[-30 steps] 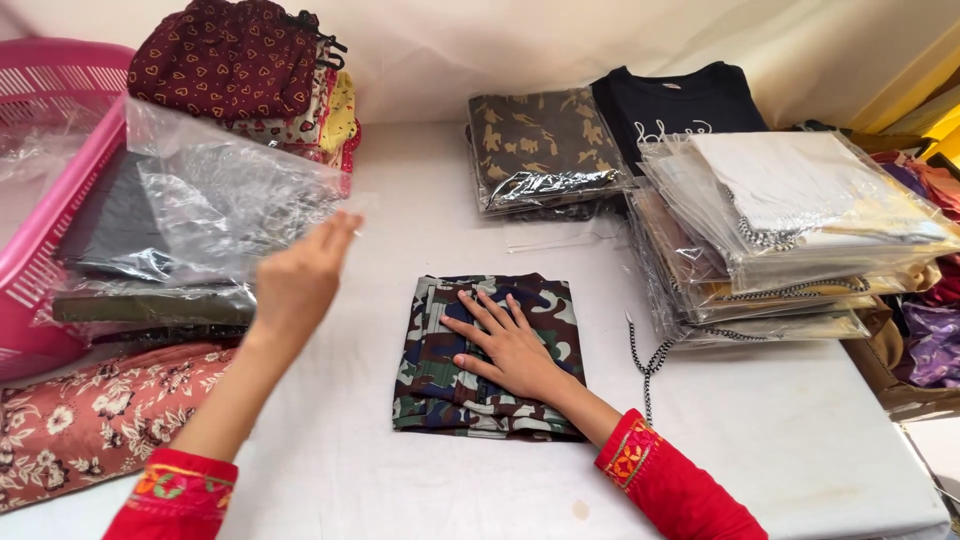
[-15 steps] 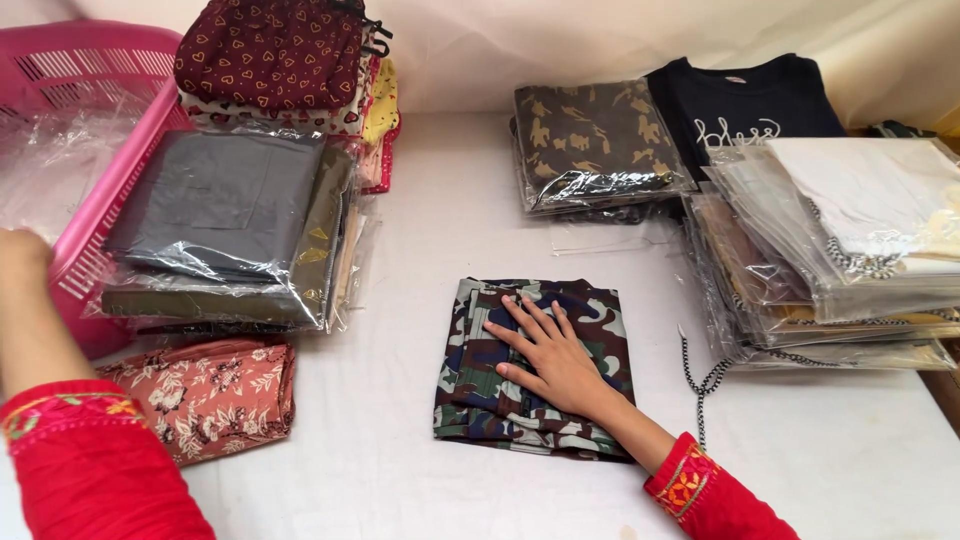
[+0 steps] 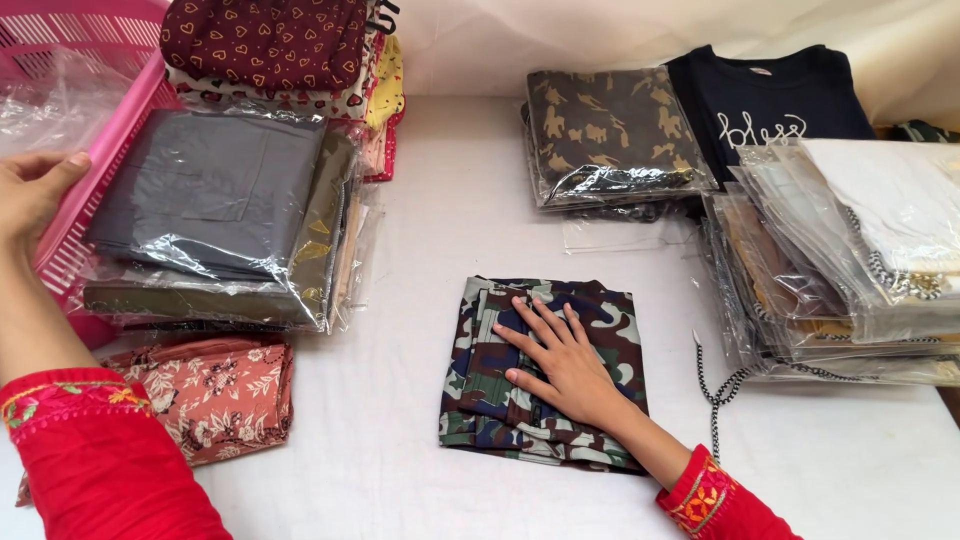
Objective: The person folds a camouflage-patterned garment and places it into a clear plastic bag, sealing it and stacking it with other packaged items. They repeat this process with a second camouflage garment and a maroon heart-patterned garment, organizing the finished packages on the table.
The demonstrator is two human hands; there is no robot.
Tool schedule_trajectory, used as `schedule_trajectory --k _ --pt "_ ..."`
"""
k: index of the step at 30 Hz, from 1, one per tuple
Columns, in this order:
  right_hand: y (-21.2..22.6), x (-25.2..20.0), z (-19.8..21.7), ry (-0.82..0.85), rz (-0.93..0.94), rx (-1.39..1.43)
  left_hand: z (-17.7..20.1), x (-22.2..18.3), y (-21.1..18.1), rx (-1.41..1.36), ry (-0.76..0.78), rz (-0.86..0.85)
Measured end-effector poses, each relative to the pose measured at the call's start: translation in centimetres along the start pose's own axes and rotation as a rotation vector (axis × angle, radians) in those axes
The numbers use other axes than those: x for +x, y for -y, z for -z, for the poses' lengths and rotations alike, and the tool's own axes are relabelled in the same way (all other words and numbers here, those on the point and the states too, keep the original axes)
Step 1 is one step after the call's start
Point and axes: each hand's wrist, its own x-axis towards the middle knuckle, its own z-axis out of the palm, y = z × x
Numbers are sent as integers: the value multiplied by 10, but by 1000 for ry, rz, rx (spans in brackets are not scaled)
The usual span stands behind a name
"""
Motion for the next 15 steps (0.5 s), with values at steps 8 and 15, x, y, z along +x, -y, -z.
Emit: schedule_trajectory --k 8,15 --pt "-2 1 -2 -18 12 1 28 72 93 -384 -189 -321" --pt "-1 1 -3 -36 11 10 14 33 44 -265 -225 -71"
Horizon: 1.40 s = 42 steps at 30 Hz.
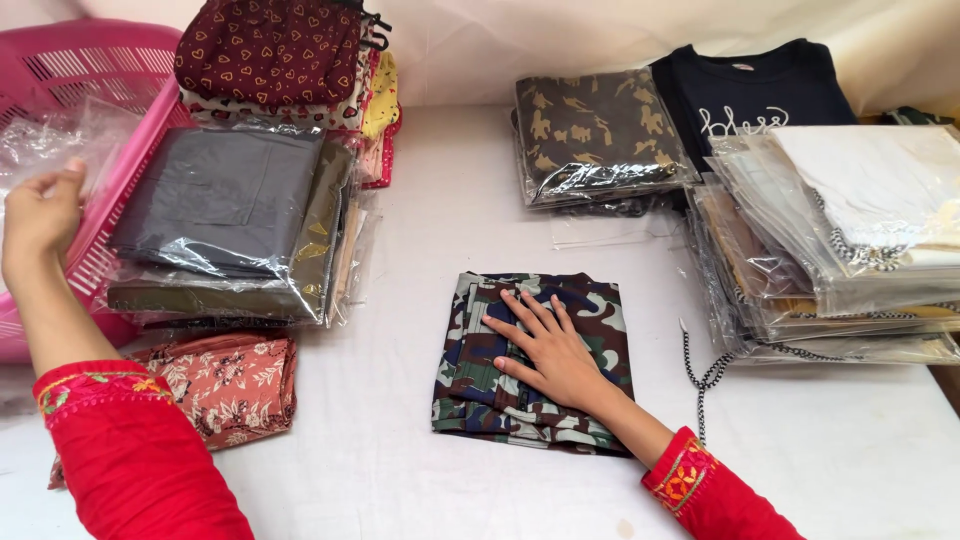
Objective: The person folds a camouflage-patterned garment and places it into a clear plastic bag, sealing it and stacking it with other packaged items. They repeat this process with a second camouflage garment and a maroon heart-patterned garment, organizing the finished packages on the table.
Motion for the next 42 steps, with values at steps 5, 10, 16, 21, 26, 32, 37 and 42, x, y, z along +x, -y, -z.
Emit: schedule_trajectory --k 5,10,16,21,26,32,37,42 --pt "0 0 0 -1 10 9 -7 -18 -8 186 -24 -327" --pt "0 1 1 0 5 21 -3 -24 -23 -187 -188 -396" --pt "-2 1 -3 -16 12 7 -55 -100 -91 725 -584 -713" --pt "-2 2 -3 -18 4 13 -177 -282 -147 1170 -493 -1407" --pt "-32 2 -16 -171 30 503 -271 -433 -104 955 323 -1161" --pt "-48 0 -9 -309 -77 1362 -304 -521 -75 989 588 -1160" --pt "-60 3 -21 -479 -214 1402 -273 -547 -78 883 576 -1154" --pt "-73 0 -25 -673 -432 1537 -203 -535 -109 1168 440 -1138"
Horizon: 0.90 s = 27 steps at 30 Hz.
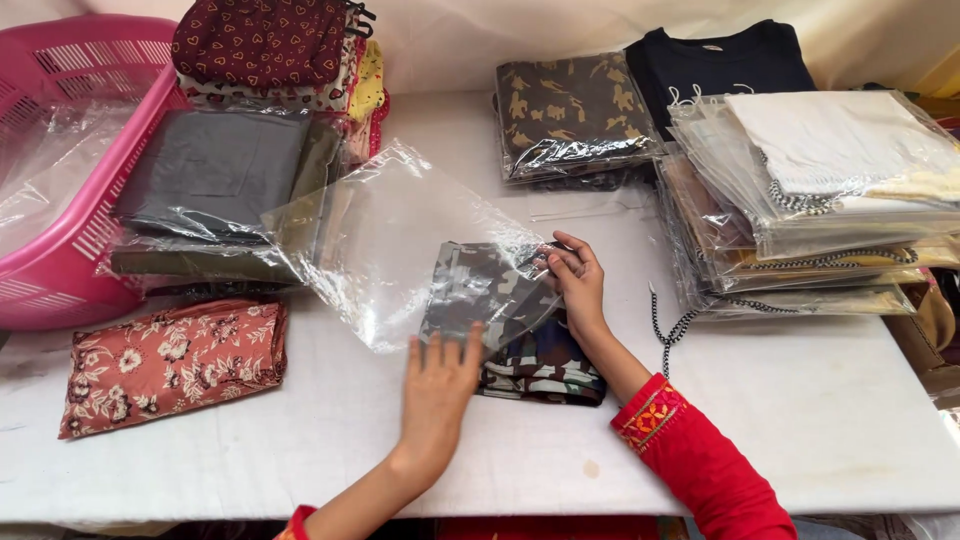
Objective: The person folds a camouflage-patterned garment and places it into a clear plastic bag, sealing it and stacking it with other packaged items. They repeat this process with a second camouflage garment and a maroon heart-patterned garment, organizing the finished packages on the table.
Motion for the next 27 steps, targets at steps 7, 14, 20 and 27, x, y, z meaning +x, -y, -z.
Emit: schedule_trajectory --k 7,14,20,27 --pt "112 -73 -82 282 972 -1222 106 4 56 136 -205 112" --pt "125 -102 -90 622 571 -930 160 53 45 198 -807 -91" --pt "107 -59 -57 384 -172 170 73 66 40 -245 -755 -87" --pt "52 -38 6 234 -648 139 -67 66 46 -485 -63 -85"
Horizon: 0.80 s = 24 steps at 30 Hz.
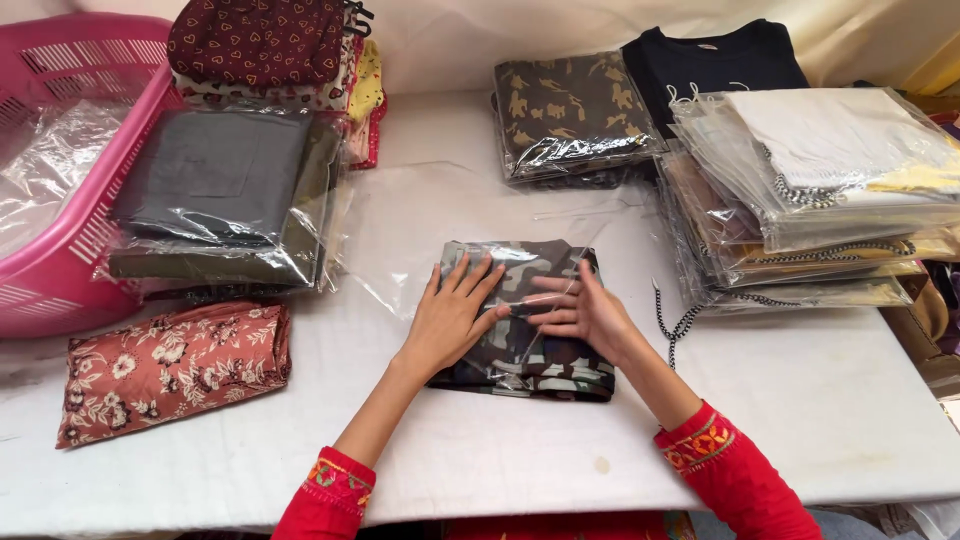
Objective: The person folds a camouflage-patterned garment and places it into a clear plastic bag, sealing it and stacking it with other packaged items. They repeat this process with a second camouflage garment and a maroon heart-patterned garment, organizing the finished packages on the table.
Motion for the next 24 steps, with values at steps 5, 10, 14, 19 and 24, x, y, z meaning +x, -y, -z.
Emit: schedule_trajectory --k 5,10,14,19,24 --pt "32 8 40 -373 585 -1118 -17 -7 20 -265 119 174" --pt "42 45 7 -190 765 -1861 -5 -15 35 -324 134 232" --pt "45 73 -26 -39 436 -1963 1 -24 50 -455 91 292" --pt "70 107 -20 15 126 -1693 3 -23 52 -460 93 320" --pt "70 112 -33 93 -109 -1731 2 -23 51 -384 73 281"
